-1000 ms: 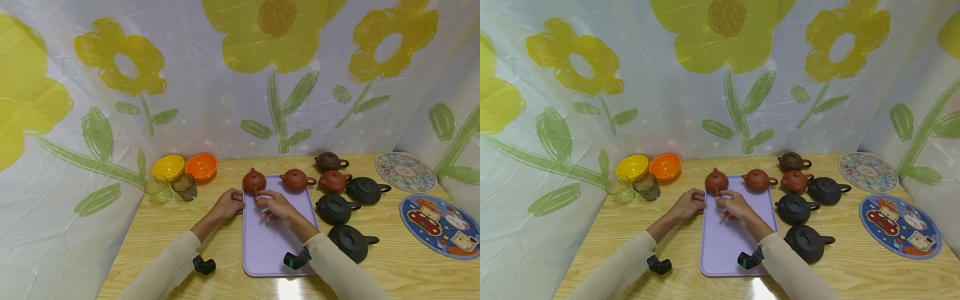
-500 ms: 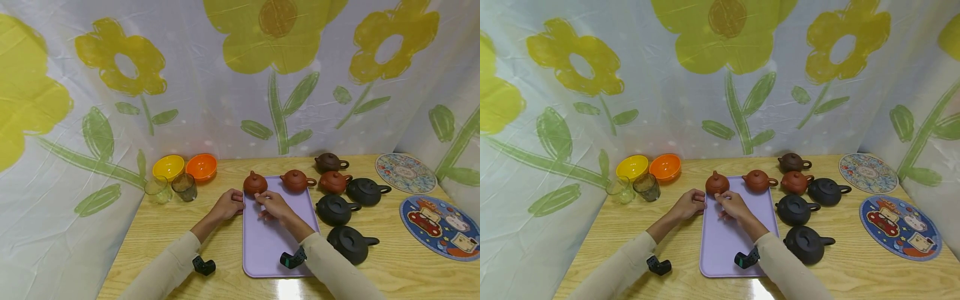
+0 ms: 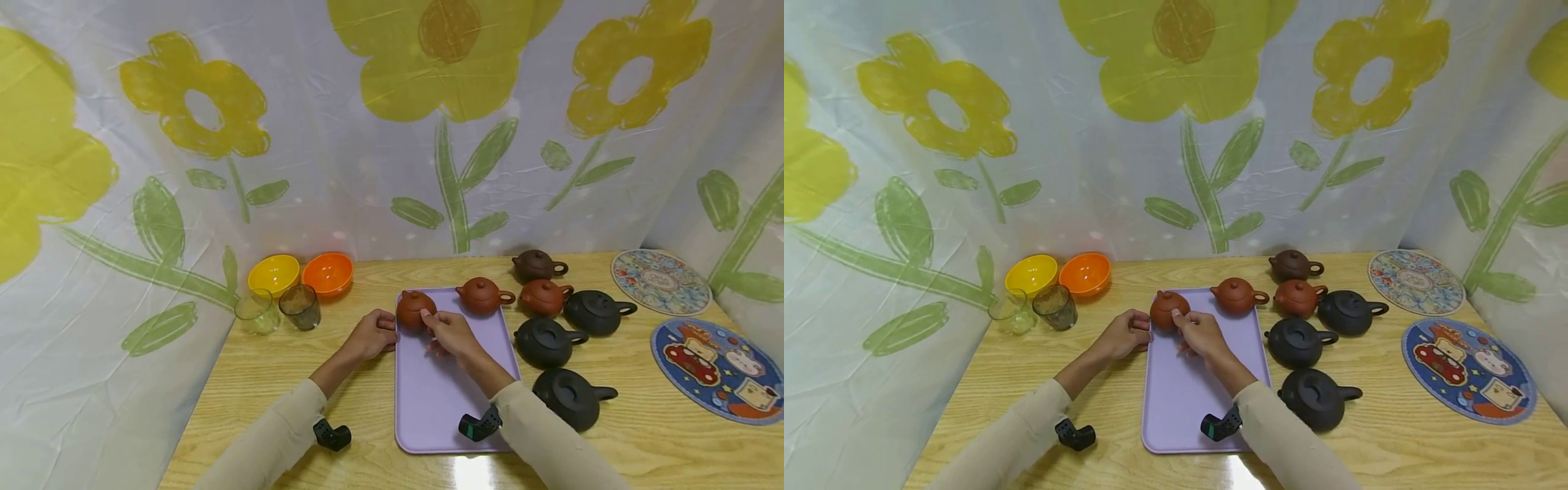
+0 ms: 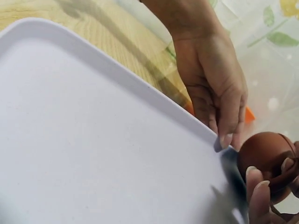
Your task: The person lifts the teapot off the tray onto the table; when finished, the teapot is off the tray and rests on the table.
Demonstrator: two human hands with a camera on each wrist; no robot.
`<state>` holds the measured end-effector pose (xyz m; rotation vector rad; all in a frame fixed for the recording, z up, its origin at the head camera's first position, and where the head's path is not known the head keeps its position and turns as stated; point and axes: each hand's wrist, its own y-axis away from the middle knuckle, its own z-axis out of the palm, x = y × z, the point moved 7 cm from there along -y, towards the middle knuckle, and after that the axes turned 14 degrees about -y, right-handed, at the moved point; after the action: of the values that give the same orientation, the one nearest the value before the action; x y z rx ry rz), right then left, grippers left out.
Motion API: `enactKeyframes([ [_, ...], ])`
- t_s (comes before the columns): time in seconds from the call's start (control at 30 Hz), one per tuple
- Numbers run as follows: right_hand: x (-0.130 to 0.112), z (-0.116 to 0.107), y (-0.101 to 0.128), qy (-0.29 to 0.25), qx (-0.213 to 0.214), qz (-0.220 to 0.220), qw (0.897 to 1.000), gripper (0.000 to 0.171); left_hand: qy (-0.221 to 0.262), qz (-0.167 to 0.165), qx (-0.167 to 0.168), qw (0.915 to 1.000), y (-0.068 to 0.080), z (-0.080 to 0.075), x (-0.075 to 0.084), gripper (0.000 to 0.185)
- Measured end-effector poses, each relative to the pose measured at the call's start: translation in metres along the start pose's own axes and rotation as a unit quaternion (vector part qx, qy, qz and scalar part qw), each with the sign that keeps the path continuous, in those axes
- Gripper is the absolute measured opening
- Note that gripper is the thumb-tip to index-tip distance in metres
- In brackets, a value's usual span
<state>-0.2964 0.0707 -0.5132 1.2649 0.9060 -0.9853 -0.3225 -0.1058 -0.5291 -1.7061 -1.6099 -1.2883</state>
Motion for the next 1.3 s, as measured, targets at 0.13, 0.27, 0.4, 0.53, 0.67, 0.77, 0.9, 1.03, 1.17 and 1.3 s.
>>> enactKeyframes([
  [0.13,-0.005,0.001,0.004,0.019,-0.014,-0.001,1.000,0.040,0.004,0.006,-0.002,1.0000,0.013,-0.004,0.016,0.041],
  [0.27,-0.013,0.000,0.012,0.037,-0.031,-0.003,0.999,0.037,0.000,0.008,-0.001,1.0000,0.015,-0.005,0.018,0.042],
  [0.4,-0.022,-0.002,0.019,0.050,-0.056,-0.009,0.997,0.035,-0.004,0.004,0.000,1.0000,0.000,-0.001,0.001,0.044],
  [0.53,-0.032,-0.008,0.027,0.068,-0.082,-0.021,0.994,0.035,-0.008,0.002,0.004,1.0000,-0.004,0.000,-0.005,0.044],
  [0.67,-0.040,-0.016,0.036,0.082,-0.116,-0.029,0.989,0.032,-0.003,0.007,0.001,1.0000,-0.004,0.001,-0.006,0.042],
  [0.77,-0.046,-0.024,0.043,0.099,-0.139,-0.035,0.985,0.030,0.000,0.006,-0.001,1.0000,-0.004,0.001,-0.007,0.041],
  [0.9,-0.052,-0.037,0.054,0.115,-0.162,-0.042,0.979,0.030,-0.002,-0.002,-0.003,1.0000,-0.005,0.001,-0.007,0.041],
  [1.03,-0.056,-0.053,0.066,0.126,-0.183,-0.039,0.974,0.030,-0.006,-0.006,-0.004,1.0000,-0.005,0.001,-0.008,0.042],
  [1.17,-0.062,-0.073,0.078,0.138,-0.193,-0.041,0.971,0.031,-0.013,-0.007,-0.002,0.9999,-0.005,0.001,-0.008,0.040],
  [1.3,-0.071,-0.098,0.091,0.144,-0.200,-0.047,0.968,0.029,-0.012,-0.007,-0.003,0.9999,-0.005,0.001,-0.008,0.040],
])
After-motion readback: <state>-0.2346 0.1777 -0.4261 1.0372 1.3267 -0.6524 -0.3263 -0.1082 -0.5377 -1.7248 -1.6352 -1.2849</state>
